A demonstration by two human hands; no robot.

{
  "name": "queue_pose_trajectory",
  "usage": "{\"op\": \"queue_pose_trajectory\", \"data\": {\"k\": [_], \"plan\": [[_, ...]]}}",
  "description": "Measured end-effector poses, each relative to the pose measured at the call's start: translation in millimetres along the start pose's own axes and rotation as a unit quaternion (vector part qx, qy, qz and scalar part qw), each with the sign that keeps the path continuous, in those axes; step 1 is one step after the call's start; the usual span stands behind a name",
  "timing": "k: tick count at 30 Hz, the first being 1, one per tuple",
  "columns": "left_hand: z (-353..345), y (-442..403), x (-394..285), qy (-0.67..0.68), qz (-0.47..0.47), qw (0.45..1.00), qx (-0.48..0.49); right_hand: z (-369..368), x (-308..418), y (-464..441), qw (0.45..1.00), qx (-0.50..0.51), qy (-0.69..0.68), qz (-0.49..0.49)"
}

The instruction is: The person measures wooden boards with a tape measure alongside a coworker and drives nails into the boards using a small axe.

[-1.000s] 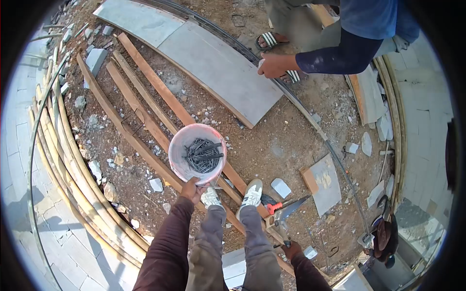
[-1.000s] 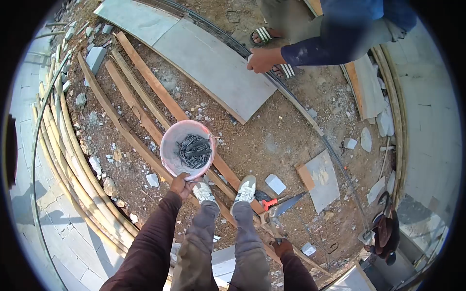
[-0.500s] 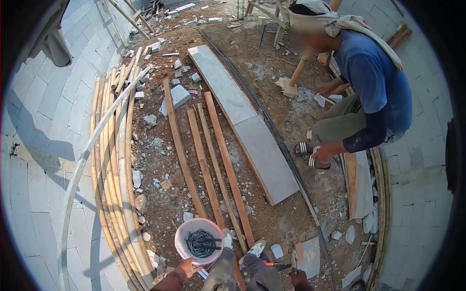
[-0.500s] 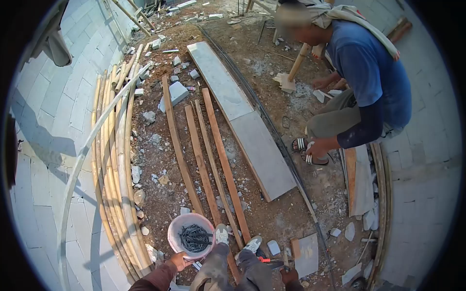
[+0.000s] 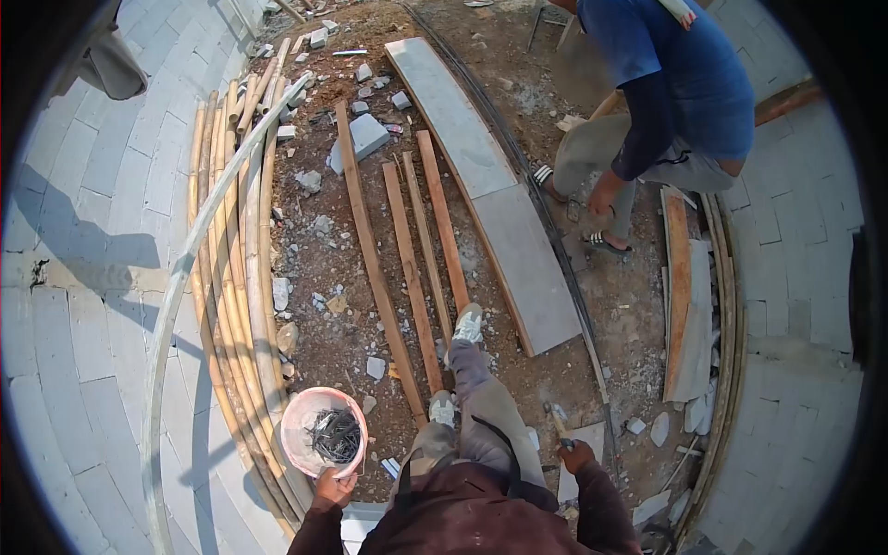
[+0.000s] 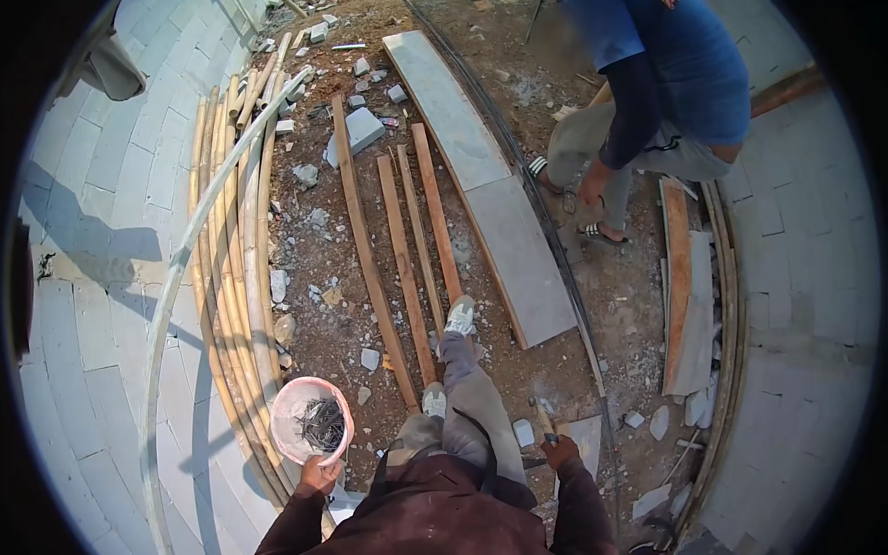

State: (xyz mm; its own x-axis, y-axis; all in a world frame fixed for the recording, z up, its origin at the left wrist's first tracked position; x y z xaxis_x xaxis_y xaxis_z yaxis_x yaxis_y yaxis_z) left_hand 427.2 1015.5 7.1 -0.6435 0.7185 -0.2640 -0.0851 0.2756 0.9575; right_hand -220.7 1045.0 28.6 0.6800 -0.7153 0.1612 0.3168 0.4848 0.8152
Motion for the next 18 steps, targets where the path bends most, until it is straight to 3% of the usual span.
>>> {"op": "queue_pose_trajectory", "data": {"k": [1,7,11,13,15,17,18], "plan": [[-7.1,-0.3,-2.6,-0.018,-0.020,1.000,0.015,-3.9,-4.9,-5.3,1.000,0.018,0.005,-0.006],[-90.2,22.0,-15.4,0.169,0.038,0.981,-0.088,-5.9,-35.6,-73.6,0.970,0.197,0.082,-0.121],[-170.1,23.5,-29.4,0.187,0.035,0.977,-0.096,90.9,13.4,-105.4,0.967,0.178,-0.018,-0.181],[-195.0,16.4,-32.5,0.203,0.043,0.975,-0.081,135.2,28.0,-151.3,0.991,0.115,0.035,-0.065],[-224.0,7.4,-39.1,0.220,0.042,0.973,-0.063,209.7,95.4,-172.1,0.995,0.034,0.087,0.037],[-262.0,-4.0,-51.7,0.227,0.026,0.971,-0.066,251.7,126.1,-217.1,0.985,-0.085,0.066,0.135],[-283.8,-17.1,-59.3,0.230,0.025,0.971,-0.061,283.0,150.0,-254.1,0.988,-0.096,0.017,0.120]]}}
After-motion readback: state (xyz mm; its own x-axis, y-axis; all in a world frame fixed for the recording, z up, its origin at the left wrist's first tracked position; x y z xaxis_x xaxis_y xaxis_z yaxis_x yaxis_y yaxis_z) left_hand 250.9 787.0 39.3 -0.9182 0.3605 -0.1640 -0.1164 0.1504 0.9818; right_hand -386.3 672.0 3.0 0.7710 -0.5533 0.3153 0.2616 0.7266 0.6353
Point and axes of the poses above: each hand's wrist, its own y-axis away from the middle knuckle, its own z-axis out of the back of the hand, x = y × z, the point moved 3 cm from there along -y, towards the middle knuckle, and after that the axes turned 3 degrees about z, right-handed, at the moved point
